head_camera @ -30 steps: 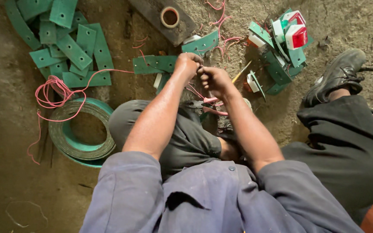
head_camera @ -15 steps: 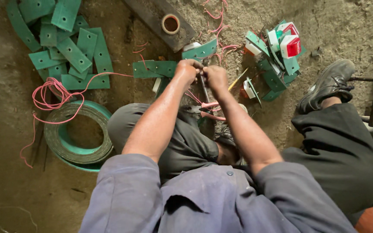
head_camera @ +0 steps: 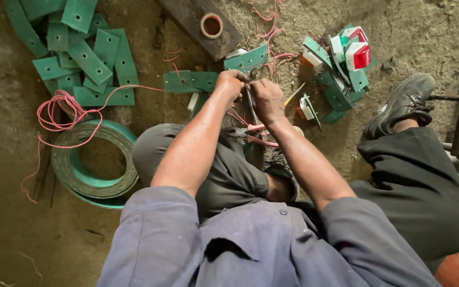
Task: The person sits on the floor and assembles small electrical components by connecting wires to green circuit boards and attaching colored light housings. They use pliers and a screwdriver to secure connections and fasten parts, handling multiple units one at a time.
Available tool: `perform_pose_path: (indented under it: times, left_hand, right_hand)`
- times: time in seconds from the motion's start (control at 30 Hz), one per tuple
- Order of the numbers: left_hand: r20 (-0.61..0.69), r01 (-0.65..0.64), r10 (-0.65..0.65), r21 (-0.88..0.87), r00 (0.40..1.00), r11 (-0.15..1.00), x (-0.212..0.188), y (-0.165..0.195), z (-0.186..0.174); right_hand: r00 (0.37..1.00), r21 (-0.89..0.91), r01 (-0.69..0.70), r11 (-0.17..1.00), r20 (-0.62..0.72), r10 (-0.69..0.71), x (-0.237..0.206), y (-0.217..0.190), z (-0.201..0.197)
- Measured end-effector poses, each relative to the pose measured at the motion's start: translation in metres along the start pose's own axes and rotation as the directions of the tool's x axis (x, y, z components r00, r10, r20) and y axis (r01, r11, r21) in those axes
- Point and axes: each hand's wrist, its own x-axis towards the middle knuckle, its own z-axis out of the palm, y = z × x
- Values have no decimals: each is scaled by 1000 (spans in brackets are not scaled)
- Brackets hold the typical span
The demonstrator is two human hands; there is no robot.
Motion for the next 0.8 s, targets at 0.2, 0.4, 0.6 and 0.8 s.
perform_pose_path:
  times: [0.2, 0.4, 0.6, 0.8]
  left_hand:
    - [41, -38, 44, -127, 998, 991, 7, -7, 1]
    - [-7, -27, 26, -23, 1000, 999, 0, -2, -3]
    - [11, 56, -56, 6, 998, 998, -4, 4, -2]
    - [21, 12, -12, -19, 1000, 1000, 5, -6, -4]
  right_hand:
    - [818, 669, -555, 494, 332, 470, 2, 19, 42]
    - [636, 718, -694, -52, 645, 424, 8, 22, 31]
    - [995, 56, 95, 994, -8, -94, 6, 6, -8]
    - [928, 283, -350, 893, 233, 290, 7, 24, 42]
